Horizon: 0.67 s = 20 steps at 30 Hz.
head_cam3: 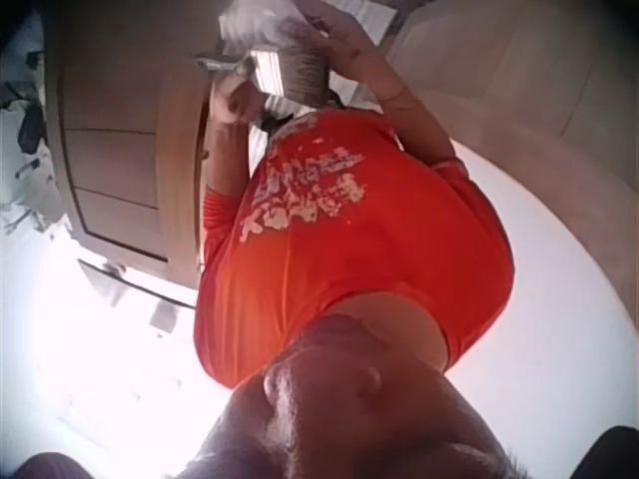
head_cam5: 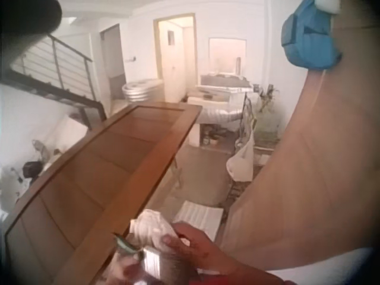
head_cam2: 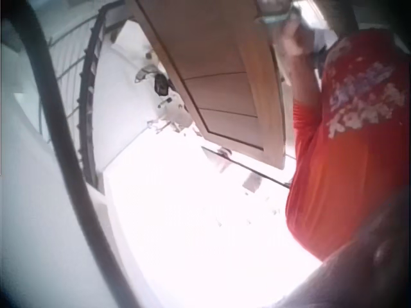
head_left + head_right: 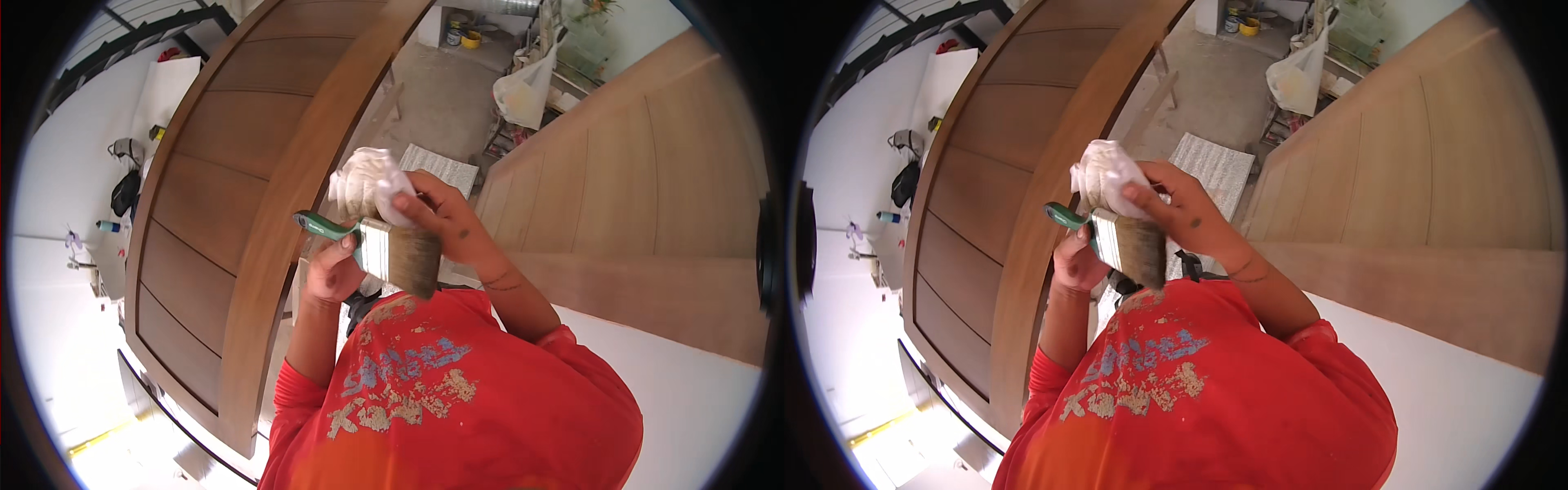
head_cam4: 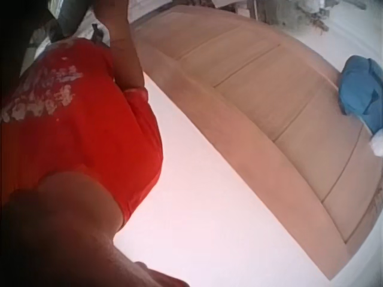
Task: The person sands a large wooden door panel with a sanding block, then applies a finish using a brush and a cloth. The person works on the door panel which is propped up on a stand in a room under renovation.
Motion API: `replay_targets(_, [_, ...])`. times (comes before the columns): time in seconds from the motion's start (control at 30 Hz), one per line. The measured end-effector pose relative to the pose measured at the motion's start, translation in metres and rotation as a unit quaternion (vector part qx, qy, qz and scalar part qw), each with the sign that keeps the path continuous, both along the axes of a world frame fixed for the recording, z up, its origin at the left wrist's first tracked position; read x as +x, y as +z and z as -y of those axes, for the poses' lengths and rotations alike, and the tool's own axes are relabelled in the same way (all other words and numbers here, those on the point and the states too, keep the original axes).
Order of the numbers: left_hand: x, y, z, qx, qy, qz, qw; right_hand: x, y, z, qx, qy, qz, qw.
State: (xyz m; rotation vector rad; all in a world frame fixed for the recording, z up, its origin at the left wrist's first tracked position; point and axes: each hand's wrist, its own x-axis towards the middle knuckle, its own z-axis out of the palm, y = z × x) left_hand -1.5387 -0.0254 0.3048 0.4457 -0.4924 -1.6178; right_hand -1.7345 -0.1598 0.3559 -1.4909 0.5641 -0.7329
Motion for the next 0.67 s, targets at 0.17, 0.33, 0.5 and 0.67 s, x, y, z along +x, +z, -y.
replay_targets(0.17, [0.005,0.007,-0.019,0.004,0.098,0.002,0.995,-0.065,0.037,0.004,-0.123,0.049,0.021,0.991])
replay_targets(0.33, [0.034,0.005,-0.054,0.015,0.158,-0.003,0.987,-0.087,0.070,-0.014,-0.079,0.587,0.343,0.729])
replay_targets(0.5, [0.040,0.010,-0.075,0.018,0.213,0.053,0.976,-0.098,0.072,-0.037,-0.091,0.237,0.425,0.869])
replay_targets(0.67, [0.029,0.016,-0.087,0.034,0.231,0.091,0.968,-0.069,0.083,-0.073,0.007,0.126,0.523,0.843])
